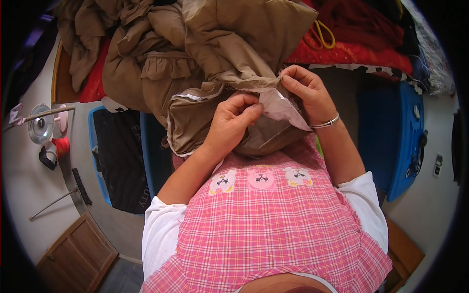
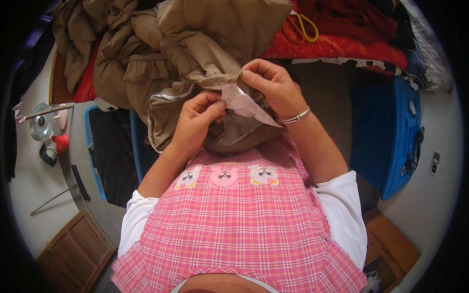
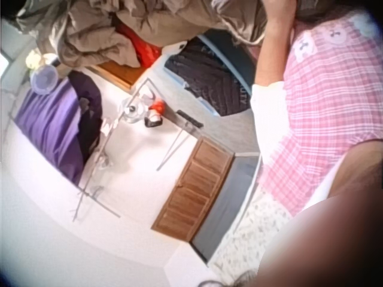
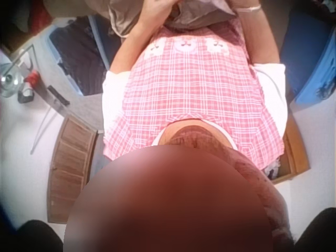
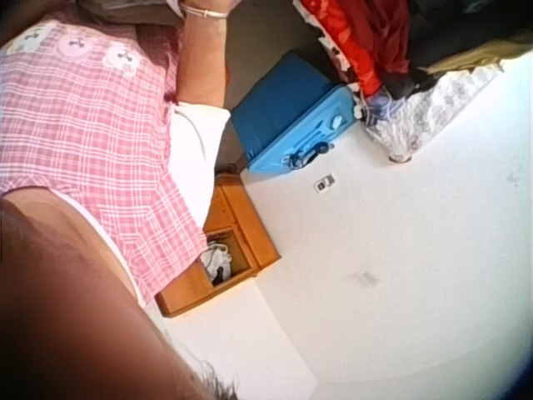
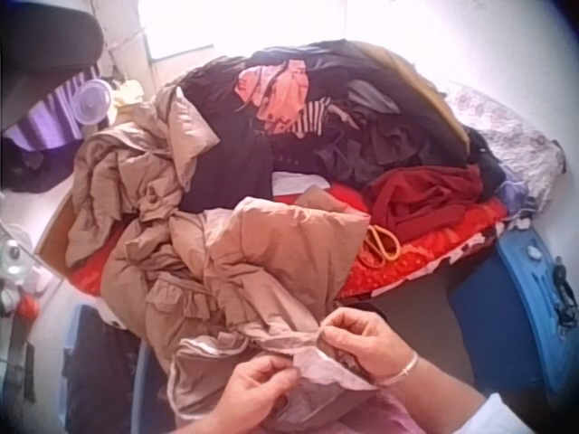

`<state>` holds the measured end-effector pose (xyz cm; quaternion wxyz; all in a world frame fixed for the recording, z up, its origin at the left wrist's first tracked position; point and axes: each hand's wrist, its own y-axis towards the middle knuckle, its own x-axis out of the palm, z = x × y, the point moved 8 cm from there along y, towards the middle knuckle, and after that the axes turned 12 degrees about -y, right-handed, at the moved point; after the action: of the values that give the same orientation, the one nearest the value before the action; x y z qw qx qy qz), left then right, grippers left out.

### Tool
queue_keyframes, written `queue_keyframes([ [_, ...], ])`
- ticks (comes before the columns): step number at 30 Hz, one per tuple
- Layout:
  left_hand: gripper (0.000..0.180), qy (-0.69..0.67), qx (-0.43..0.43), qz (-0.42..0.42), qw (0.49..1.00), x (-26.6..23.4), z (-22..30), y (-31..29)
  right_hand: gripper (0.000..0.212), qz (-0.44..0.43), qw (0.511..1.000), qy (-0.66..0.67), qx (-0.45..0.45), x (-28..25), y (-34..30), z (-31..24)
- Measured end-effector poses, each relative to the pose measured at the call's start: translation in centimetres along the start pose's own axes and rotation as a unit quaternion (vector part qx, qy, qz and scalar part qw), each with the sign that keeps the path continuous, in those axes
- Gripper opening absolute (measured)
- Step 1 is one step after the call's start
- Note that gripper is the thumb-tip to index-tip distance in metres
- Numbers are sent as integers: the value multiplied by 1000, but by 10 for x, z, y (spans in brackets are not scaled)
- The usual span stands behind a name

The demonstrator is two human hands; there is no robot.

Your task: Replacing or repairing a zipper on a brown jacket using scissors and hands.

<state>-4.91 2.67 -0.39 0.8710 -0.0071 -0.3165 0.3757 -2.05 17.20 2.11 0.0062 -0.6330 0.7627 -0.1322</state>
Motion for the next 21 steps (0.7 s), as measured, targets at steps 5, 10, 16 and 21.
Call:
queue_keyframes([
  [5,13,-6,22,57,998,-8,0,2,14,-16,1000,21,16,13,-3,8],
  [10,13,-51,3,41,998,2,6,3,14,-25,994,-102,-15,20,-7,1],
  [16,14,-86,7,35,996,6,6,5,15,6,985,-149,-90,26,-10,-13],
  [21,15,-70,-18,23,997,6,3,1,14,-35,975,-201,-83,24,-7,-12],
])
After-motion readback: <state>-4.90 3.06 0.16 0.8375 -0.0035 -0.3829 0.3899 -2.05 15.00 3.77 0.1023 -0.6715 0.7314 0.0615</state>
